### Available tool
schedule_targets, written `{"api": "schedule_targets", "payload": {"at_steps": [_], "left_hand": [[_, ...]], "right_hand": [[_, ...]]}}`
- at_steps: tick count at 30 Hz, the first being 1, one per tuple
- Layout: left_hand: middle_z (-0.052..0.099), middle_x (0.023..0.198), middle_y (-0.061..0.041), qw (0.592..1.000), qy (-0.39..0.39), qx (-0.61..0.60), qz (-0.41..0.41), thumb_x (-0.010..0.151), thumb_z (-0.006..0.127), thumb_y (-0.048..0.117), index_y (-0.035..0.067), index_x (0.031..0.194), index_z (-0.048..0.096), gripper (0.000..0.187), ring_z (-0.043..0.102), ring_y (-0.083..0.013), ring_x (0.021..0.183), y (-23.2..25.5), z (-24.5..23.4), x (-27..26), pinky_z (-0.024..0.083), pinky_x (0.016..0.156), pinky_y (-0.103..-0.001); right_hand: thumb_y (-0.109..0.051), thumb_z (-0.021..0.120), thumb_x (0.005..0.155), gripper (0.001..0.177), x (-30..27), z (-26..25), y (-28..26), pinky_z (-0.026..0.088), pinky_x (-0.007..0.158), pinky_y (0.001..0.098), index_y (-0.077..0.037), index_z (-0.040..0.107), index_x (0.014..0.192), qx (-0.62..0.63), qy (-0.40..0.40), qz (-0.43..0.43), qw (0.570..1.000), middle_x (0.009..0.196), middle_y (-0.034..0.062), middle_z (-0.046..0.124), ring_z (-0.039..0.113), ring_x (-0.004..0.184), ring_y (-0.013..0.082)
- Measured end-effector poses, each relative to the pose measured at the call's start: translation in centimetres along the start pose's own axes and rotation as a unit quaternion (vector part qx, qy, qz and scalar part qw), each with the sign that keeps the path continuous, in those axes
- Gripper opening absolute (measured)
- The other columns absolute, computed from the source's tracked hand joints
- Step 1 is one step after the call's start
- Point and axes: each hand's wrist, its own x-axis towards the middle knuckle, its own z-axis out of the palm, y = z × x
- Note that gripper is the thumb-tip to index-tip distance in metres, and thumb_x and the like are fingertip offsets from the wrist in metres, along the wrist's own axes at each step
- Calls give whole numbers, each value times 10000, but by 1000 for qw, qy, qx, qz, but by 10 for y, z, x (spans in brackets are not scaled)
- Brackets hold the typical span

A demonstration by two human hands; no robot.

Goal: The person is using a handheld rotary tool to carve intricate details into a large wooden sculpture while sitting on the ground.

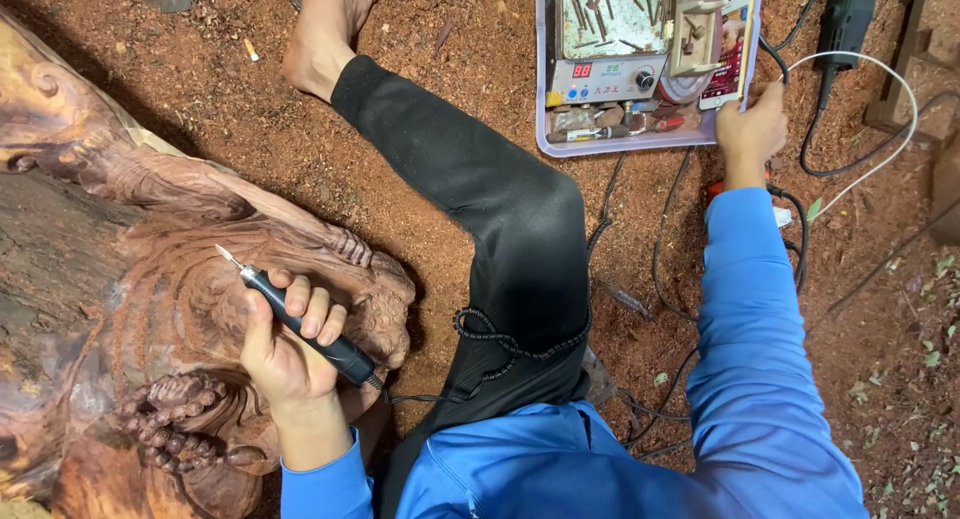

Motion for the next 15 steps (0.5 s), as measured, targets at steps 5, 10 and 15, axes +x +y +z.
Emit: {"api": "schedule_targets", "payload": {"at_steps": [5,10,15], "left_hand": [[457,843,-2,1000,0,-1,4,1113,387,328,94,1240,490,286,488,-112,628,2,0,0,450,534,-249],[447,841,1,1000,-2,-4,8,1111,397,326,96,1237,492,278,481,-112,628,-1,2,-2,451,531,-248],[505,891,-23,980,0,-192,-47,1067,544,254,77,1201,534,222,464,-111,704,-8,32,-4,378,583,-241]], "right_hand": [[-299,686,835,153,11,-29,-15,576,702,551,-307,663,986,61,159,-56,984,796,50,778,764,755,394],[-243,746,809,81,11,-64,0,596,653,479,-276,734,882,119,262,-129,949,752,33,755,764,691,357],[54,676,1145,396,-97,-135,-75,413,681,380,31,475,805,316,71,-322,890,781,121,501,422,713,230]]}}
